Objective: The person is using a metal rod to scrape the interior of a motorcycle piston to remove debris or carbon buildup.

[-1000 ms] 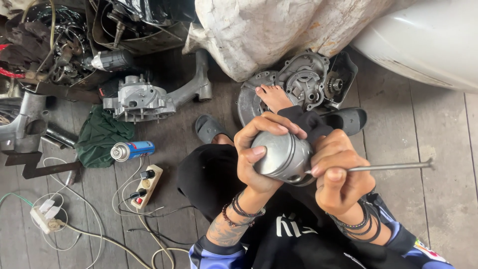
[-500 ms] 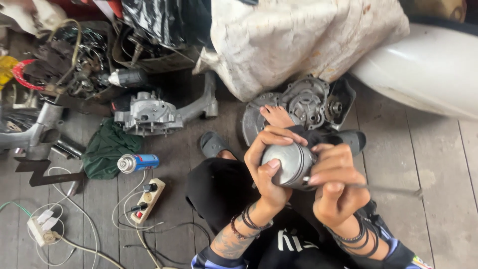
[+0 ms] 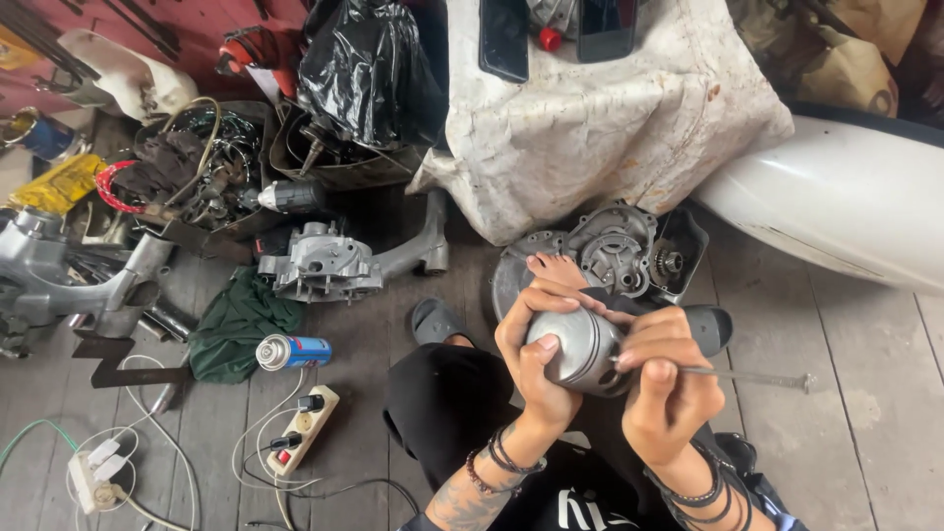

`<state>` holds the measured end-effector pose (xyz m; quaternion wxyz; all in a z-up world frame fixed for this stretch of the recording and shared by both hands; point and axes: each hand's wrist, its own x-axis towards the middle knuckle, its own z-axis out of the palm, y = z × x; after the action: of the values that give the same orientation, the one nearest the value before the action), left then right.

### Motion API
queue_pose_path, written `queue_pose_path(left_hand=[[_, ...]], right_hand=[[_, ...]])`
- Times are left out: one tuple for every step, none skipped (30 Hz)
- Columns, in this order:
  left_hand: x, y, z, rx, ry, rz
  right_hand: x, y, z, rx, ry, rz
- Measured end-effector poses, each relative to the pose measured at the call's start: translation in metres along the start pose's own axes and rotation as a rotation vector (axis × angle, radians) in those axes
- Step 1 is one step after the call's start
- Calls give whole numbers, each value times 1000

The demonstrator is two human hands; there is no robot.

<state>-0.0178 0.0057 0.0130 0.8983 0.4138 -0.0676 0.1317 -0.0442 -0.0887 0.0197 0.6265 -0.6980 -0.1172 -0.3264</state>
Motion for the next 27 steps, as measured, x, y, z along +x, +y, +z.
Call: queue_pose_path(left_hand=[[2,1,1,-1,-5,4],[3,3,3,-47,-4,-3],[4,4,4,-92,-4,-9],[4,4,5,-90,-4,-9],[5,4,5,-70,4,-7],[5,4,6,-50,12,-3],[4,3,4,-48,12,-2],[3,1,3,-70,7,-7],[1,-1,2,-91,2,-13],[2,1,3,-92,1,-12],[3,2,4,-92,2,-6],[4,4,5,-89,3,-2],[4,2,5,-88,3,-4],[3,1,4,-99,4,-13],[3,0,3,-110,5,-21],[1,0,3,-109,5,-21],[0,1,3,-66,0,-3],[0,0,3,-25,-7,16],[2,1,3,-27,-9,17],[3,2,4,-47,1,-4],[4,4,4,-68,10,-24],[5,4,5,-65,11,-23],[5,4,6,-43,8,-13],[6,4,7,-23,4,-1],[5,4,6,-21,3,3],[4,4,6,-13,-6,9],[3,4,6,-6,-15,16]], right_hand=[[-1,0,-1,1,2,-6],[-2,0,-2,-17,-57,-25],[-3,-1,-3,-35,-116,-44],[-2,-2,-2,-34,-116,-43],[0,-4,-1,-7,-94,-23],[2,-5,1,19,-73,-4],[1,-2,1,21,-73,-4],[0,0,0,26,-31,20],[-1,2,0,30,11,44],[-2,1,-1,30,11,43],[-3,1,-2,11,-46,7],[-4,0,-4,-7,-102,-25],[-2,0,-3,-8,-100,-23],[-1,-1,-2,-16,-62,-9],[-1,-1,-1,-24,-25,5],[0,0,-2,-24,-24,6],[0,0,-2,-33,-12,-2],[1,0,-3,-44,1,-13],[0,0,-4,-45,2,-14],[-1,0,-4,-69,-73,-57],[-3,-1,-4,-93,-149,-98],[-1,-1,-3,-90,-149,-98],[0,-2,-2,-37,-98,-54],[2,-2,-1,16,-49,-13],[2,-2,-1,19,-49,-15],[2,-2,-1,26,-38,-2],[2,-3,-1,33,-26,12]])
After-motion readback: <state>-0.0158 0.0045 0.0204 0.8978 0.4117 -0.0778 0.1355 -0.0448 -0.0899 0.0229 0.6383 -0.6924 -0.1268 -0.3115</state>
